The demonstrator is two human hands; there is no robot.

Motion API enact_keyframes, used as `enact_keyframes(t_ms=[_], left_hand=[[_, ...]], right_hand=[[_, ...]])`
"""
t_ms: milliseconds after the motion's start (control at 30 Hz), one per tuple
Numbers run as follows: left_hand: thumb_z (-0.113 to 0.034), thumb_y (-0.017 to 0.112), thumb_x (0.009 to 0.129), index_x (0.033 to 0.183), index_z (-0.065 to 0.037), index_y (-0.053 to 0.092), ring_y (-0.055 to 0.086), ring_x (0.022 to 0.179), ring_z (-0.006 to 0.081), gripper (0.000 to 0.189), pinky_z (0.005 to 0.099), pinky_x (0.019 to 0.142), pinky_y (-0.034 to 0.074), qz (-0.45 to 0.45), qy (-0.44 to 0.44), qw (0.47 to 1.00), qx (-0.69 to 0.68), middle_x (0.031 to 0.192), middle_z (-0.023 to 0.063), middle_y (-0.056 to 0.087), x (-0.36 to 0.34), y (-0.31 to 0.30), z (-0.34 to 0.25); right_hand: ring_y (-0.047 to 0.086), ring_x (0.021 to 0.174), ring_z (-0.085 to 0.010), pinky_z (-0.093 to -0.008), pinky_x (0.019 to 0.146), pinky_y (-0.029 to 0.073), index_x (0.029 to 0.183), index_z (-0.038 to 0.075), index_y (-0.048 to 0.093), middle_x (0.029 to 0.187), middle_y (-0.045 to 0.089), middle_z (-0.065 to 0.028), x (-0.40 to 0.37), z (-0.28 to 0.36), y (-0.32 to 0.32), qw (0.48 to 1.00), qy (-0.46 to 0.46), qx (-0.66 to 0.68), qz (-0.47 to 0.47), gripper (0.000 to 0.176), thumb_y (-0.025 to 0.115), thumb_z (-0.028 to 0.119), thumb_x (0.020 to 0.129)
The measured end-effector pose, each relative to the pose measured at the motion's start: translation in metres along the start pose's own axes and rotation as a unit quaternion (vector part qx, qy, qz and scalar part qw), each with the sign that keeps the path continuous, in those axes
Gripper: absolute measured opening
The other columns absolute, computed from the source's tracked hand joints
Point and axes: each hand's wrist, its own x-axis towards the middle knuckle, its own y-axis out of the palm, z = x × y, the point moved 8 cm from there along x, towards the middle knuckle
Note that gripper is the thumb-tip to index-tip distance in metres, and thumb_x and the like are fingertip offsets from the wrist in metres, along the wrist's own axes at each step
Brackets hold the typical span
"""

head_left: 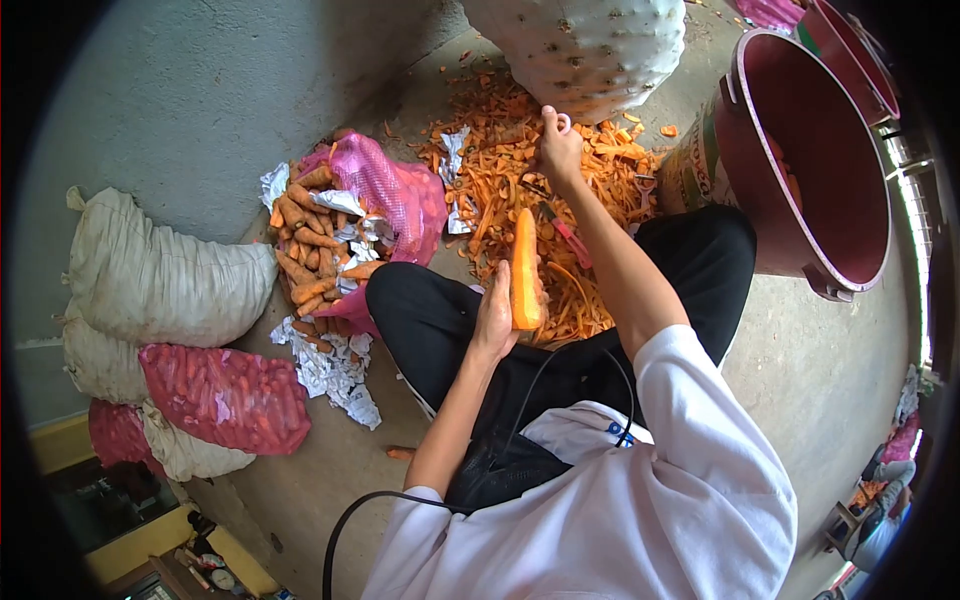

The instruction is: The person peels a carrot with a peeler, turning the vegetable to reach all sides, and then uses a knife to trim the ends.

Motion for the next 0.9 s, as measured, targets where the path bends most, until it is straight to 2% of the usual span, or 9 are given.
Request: enact_keyframes(t_ms=[33, 133, 167, 267, 300, 400, 433, 633, 900], left_hand=[[-0.044, 0.036, 0.097, 0.13, -0.003, 0.043, 0.059, 0.074, 0.0161, 0.053, 0.0312, 0.065, 0.051, 0.015, 0.015, 1.0, -0.01, 0.09, 0.0052, 0.057, 0.003, -0.006, -0.001], [-0.044, 0.04, 0.096, 0.125, -0.003, 0.046, 0.059, 0.078, 0.0163, 0.051, 0.0319, 0.068, 0.051, 0.003, 0.04, 0.999, 0.001, 0.092, 0.0054, 0.057, 0.009, -0.016, -0.002], [-0.042, 0.042, 0.096, 0.12, -0.007, 0.049, 0.059, 0.082, 0.0168, 0.043, 0.0345, 0.069, 0.052, -0.003, 0.017, 1.0, -0.011, 0.095, 0.005, 0.058, 0.011, -0.023, 0.002], [-0.039, 0.04, 0.097, 0.114, -0.01, 0.051, 0.058, 0.085, 0.0168, 0.036, 0.0376, 0.07, 0.052, -0.037, -0.008, 0.994, -0.104, 0.094, 0.0043, 0.059, 0.015, -0.026, 0.01], [-0.039, 0.034, 0.099, 0.112, -0.011, 0.052, 0.058, 0.084, 0.0172, 0.035, 0.0398, 0.071, 0.051, 0.007, 0.003, 0.994, -0.113, 0.094, 0.0038, 0.059, 0.02, -0.029, 0.014], [-0.041, 0.026, 0.1, 0.11, -0.011, 0.053, 0.058, 0.084, 0.017, 0.041, 0.0378, 0.073, 0.051, -0.033, -0.007, 0.992, -0.118, 0.093, 0.0027, 0.058, 0.02, -0.03, 0.016], [-0.044, 0.022, 0.1, 0.102, -0.011, 0.054, 0.057, 0.081, 0.0174, 0.046, 0.035, 0.073, 0.049, -0.053, 0.005, 0.991, -0.126, 0.09, 0.0018, 0.057, 0.022, -0.025, 0.013], [-0.048, 0.022, 0.098, 0.088, -0.011, 0.053, 0.055, 0.077, 0.0184, 0.05, 0.0337, 0.071, 0.046, -0.024, -0.008, 0.995, -0.101, 0.085, 0.0021, 0.056, 0.016, -0.015, 0.011], [-0.048, 0.029, 0.097, 0.084, -0.012, 0.052, 0.055, 0.076, 0.018, 0.045, 0.0342, 0.069, 0.047, -0.072, 0.002, 0.992, -0.104, 0.085, 0.0023, 0.056, 0.016, -0.028, 0.019]], right_hand=[[0.03, 0.033, -0.0082, -0.0272, 0.031, 0.035, 0.069, 0.013, 0.039, 0.046, 0.03, 0.0048, 0.002, 0.007, 0.007, 0.999, -0.017, 0.026, 0.038, 0.04, 0.057, 0.043, 0.089], [0.029, 0.034, -0.0076, -0.0269, 0.032, 0.034, 0.069, 0.014, 0.039, 0.046, 0.029, 0.0056, -0.024, 0.028, 0.019, 0.993, -0.007, 0.024, 0.118, 0.039, 0.057, 0.043, 0.089], [0.028, 0.034, -0.007, -0.026, 0.033, 0.033, 0.071, 0.014, 0.039, 0.047, 0.028, 0.0063, -0.043, 0.035, 0.019, 0.99, 0.012, 0.051, 0.131, 0.039, 0.056, 0.044, 0.089], [0.026, 0.034, -0.007, -0.0249, 0.034, 0.031, 0.073, 0.013, 0.04, 0.047, 0.027, 0.0069, -0.092, 0.036, 0.005, 0.988, 0.064, 0.106, 0.091, 0.039, 0.055, 0.045, 0.089], [0.025, 0.034, -0.007, -0.0249, 0.035, 0.031, 0.074, 0.013, 0.04, 0.047, 0.026, 0.0069, -0.111, 0.033, 0.002, 0.986, 0.08, 0.113, 0.09, 0.039, 0.055, 0.045, 0.089], [0.023, 0.034, -0.0072, -0.0262, 0.034, 0.03, 0.073, 0.013, 0.039, 0.047, 0.024, 0.0057, -0.152, 0.016, -0.005, 0.98, 0.111, 0.133, 0.098, 0.04, 0.054, 0.045, 0.09], [0.025, 0.034, -0.0072, -0.0261, 0.033, 0.032, 0.072, 0.012, 0.039, 0.047, 0.026, 0.005, -0.16, 0.013, -0.008, 0.979, 0.113, 0.129, 0.106, 0.041, 0.053, 0.045, 0.09], [0.023, 0.034, -0.0074, -0.0263, 0.033, 0.031, 0.07, 0.011, 0.038, 0.047, 0.024, 0.0043, -0.168, 0.005, -0.011, 0.974, 0.137, 0.152, 0.094, 0.042, 0.051, 0.044, 0.092], [0.023, 0.033, -0.0075, -0.0261, 0.032, 0.03, 0.07, 0.01, 0.038, 0.047, 0.025, 0.0041, -0.169, 0.003, -0.009, 0.978, 0.116, 0.121, 0.122, 0.043, 0.051, 0.044, 0.092]])
